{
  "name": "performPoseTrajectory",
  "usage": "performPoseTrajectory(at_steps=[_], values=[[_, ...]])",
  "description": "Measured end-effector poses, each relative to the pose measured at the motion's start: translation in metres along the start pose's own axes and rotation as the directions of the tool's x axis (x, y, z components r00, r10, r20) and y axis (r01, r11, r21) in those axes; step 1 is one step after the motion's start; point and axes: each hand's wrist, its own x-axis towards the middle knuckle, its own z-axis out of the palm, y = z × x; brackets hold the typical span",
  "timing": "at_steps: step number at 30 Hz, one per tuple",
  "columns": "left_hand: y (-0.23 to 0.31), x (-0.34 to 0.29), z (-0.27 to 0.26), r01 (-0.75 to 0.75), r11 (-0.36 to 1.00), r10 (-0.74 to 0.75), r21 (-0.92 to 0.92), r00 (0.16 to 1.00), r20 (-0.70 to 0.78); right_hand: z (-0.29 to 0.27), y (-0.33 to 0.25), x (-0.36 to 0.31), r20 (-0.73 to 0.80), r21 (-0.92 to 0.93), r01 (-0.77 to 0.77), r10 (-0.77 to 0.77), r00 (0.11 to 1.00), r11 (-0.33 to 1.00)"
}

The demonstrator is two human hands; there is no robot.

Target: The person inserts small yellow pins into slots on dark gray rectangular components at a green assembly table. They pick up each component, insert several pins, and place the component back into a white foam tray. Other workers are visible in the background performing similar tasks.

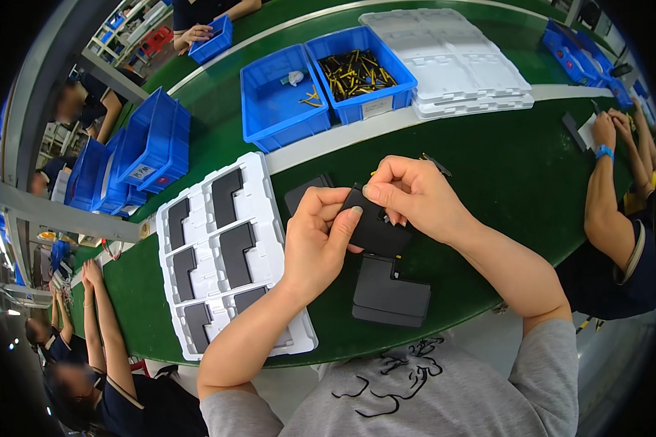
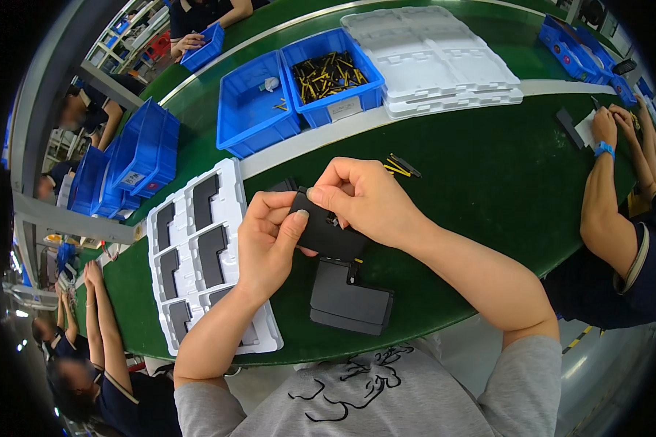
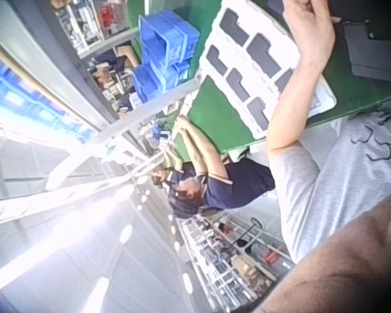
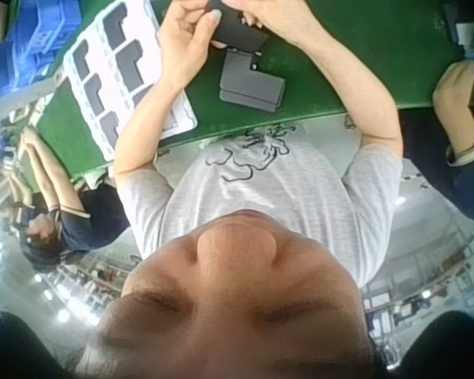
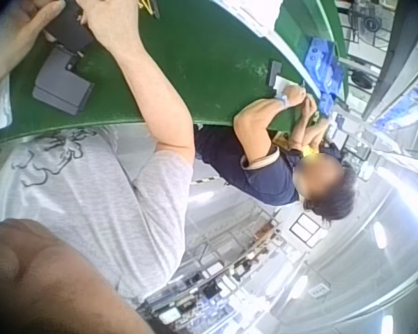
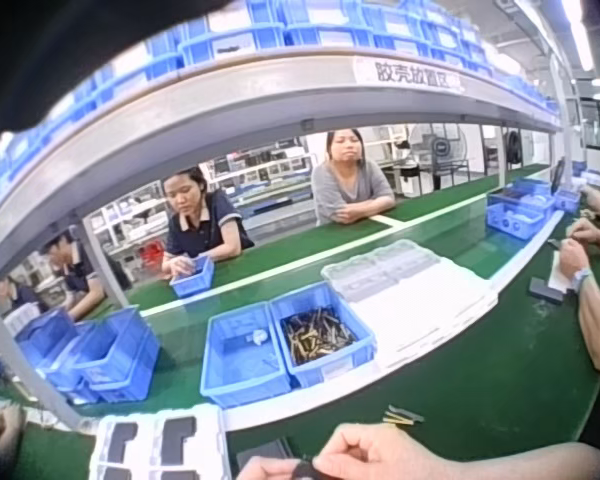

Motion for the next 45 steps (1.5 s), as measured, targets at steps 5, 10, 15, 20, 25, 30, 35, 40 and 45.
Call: performPoseTrajectory(at_steps=[5, 10, 15, 20, 25, 30, 35, 40, 45], values=[[0.002, 0.005, -0.008, -0.047, 0.991, 0.046, -0.127, 0.999, -0.012, -0.011, -0.003, 0.003, 0.085, 0.020, 0.029, -0.031, 0.996, 0.999], [0.007, 0.010, -0.019, 0.053, 0.984, -0.049, -0.171, 0.998, 0.031, -0.014, 0.002, 0.006, 0.143, 0.017, 0.096, -0.097, 0.985, 0.995], [-0.003, 0.011, -0.023, 0.123, 0.962, -0.101, -0.245, 0.990, 0.101, -0.015, 0.010, 0.008, 0.104, 0.041, 0.106, -0.110, 0.988, 0.993], [-0.002, 0.015, -0.027, 0.183, 0.954, -0.147, -0.237, 0.976, 0.161, -0.014, 0.013, 0.007, 0.048, -0.029, 0.178, -0.177, 0.983, 0.984], [0.000, 0.016, -0.029, 0.156, 0.973, -0.138, -0.169, 0.983, 0.118, -0.020, -0.003, 0.005, 0.085, -0.218, 0.191, -0.176, 0.981, 0.957], [0.013, 0.032, -0.062, 0.091, 0.988, -0.064, 0.127, 0.976, -0.207, -0.052, 0.008, 0.005, 0.136, -0.676, 0.082, 0.015, 0.991, 0.733], [-0.010, 0.033, -0.067, 0.085, 0.797, 0.075, 0.597, 0.968, -0.238, -0.042, 0.010, 0.005, 0.146, -0.858, 0.093, 0.067, 0.987, 0.505], [-0.009, 0.027, -0.055, -0.209, 0.487, 0.387, 0.848, 0.922, 0.005, -0.042, 0.010, 0.005, 0.186, -0.703, 0.248, -0.165, 0.969, 0.667], [0.001, 0.018, -0.031, -0.401, 0.638, 0.294, 0.658, 0.916, 0.273, -0.030, 0.009, 0.005, 0.284, -0.480, 0.334, -0.216, 0.934, 0.811]])
